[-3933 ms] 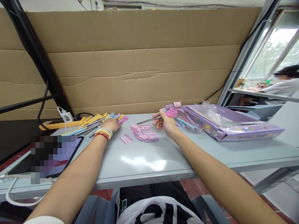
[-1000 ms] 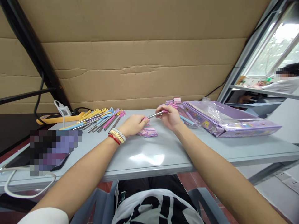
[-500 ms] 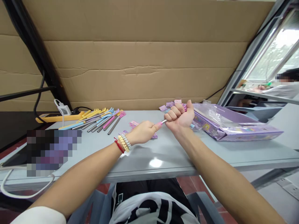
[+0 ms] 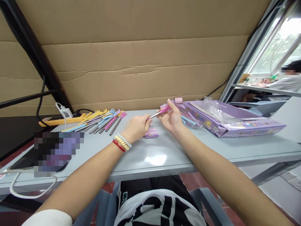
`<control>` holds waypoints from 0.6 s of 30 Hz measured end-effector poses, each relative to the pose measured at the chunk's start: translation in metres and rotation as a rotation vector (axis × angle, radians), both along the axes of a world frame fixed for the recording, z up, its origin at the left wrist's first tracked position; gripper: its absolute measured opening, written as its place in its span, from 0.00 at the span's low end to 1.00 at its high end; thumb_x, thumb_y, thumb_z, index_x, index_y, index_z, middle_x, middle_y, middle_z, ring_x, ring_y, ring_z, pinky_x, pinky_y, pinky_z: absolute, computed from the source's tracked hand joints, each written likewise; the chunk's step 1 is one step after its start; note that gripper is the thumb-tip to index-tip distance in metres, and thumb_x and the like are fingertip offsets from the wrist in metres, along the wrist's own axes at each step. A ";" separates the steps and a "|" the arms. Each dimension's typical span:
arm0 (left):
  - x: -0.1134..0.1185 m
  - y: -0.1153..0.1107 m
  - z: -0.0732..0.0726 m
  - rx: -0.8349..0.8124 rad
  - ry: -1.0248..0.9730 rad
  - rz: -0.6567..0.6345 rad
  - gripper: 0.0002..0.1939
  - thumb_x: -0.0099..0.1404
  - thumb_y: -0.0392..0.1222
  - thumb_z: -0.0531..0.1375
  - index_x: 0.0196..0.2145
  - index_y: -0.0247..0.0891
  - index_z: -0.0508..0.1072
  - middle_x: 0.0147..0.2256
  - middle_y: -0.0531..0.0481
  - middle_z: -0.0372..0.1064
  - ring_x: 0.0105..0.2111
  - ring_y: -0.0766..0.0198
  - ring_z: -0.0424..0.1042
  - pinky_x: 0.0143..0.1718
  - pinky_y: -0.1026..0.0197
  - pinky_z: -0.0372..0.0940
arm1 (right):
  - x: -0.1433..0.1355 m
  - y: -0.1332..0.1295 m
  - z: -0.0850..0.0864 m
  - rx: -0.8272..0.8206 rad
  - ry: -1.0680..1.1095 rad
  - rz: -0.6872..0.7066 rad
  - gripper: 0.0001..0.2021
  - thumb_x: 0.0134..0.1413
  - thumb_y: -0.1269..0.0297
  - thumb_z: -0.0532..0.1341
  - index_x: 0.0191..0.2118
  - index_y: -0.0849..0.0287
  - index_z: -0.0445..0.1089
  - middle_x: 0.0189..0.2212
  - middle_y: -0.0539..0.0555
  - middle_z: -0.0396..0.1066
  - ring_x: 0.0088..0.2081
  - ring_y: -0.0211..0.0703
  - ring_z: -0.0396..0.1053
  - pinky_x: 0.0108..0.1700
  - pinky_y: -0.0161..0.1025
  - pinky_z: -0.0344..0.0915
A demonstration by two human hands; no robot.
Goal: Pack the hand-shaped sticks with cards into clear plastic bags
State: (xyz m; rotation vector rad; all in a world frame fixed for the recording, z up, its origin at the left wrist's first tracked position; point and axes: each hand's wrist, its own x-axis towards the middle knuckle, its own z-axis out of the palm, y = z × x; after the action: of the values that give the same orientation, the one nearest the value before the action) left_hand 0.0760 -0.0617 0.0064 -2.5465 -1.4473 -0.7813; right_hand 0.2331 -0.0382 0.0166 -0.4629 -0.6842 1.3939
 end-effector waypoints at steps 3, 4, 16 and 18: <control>-0.003 0.003 0.001 0.083 0.032 0.077 0.14 0.66 0.44 0.48 0.41 0.43 0.71 0.33 0.48 0.72 0.33 0.60 0.70 0.29 0.61 0.56 | 0.004 0.000 0.001 0.052 -0.094 -0.113 0.15 0.37 0.67 0.66 0.27 0.56 0.57 0.19 0.44 0.67 0.25 0.37 0.70 0.31 0.38 0.69; -0.002 0.003 0.001 0.087 0.044 0.090 0.14 0.66 0.43 0.48 0.42 0.43 0.71 0.34 0.47 0.72 0.34 0.60 0.70 0.29 0.61 0.56 | 0.003 -0.001 0.001 0.069 -0.151 -0.137 0.15 0.36 0.68 0.66 0.28 0.56 0.57 0.19 0.43 0.68 0.25 0.37 0.70 0.30 0.37 0.70; -0.039 0.027 0.021 0.165 0.142 0.146 0.21 0.68 0.49 0.42 0.40 0.43 0.73 0.37 0.46 0.72 0.38 0.58 0.69 0.35 0.59 0.55 | 0.017 0.016 0.006 0.104 -0.549 -0.434 0.16 0.49 0.52 0.62 0.27 0.62 0.64 0.11 0.46 0.64 0.08 0.30 0.56 0.09 0.27 0.47; -0.063 0.040 0.025 0.220 0.149 0.179 0.18 0.67 0.47 0.45 0.37 0.42 0.73 0.38 0.45 0.71 0.42 0.55 0.66 0.40 0.56 0.54 | 0.038 0.022 0.014 0.127 -0.526 -0.560 0.14 0.52 0.56 0.60 0.26 0.62 0.63 0.12 0.47 0.65 0.09 0.32 0.59 0.09 0.27 0.49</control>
State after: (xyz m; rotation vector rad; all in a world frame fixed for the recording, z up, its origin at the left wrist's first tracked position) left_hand 0.0126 -0.0220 0.0315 -2.2265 -1.4305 -0.6664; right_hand 0.2707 -0.0160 0.0311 -0.8594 -0.9686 0.6929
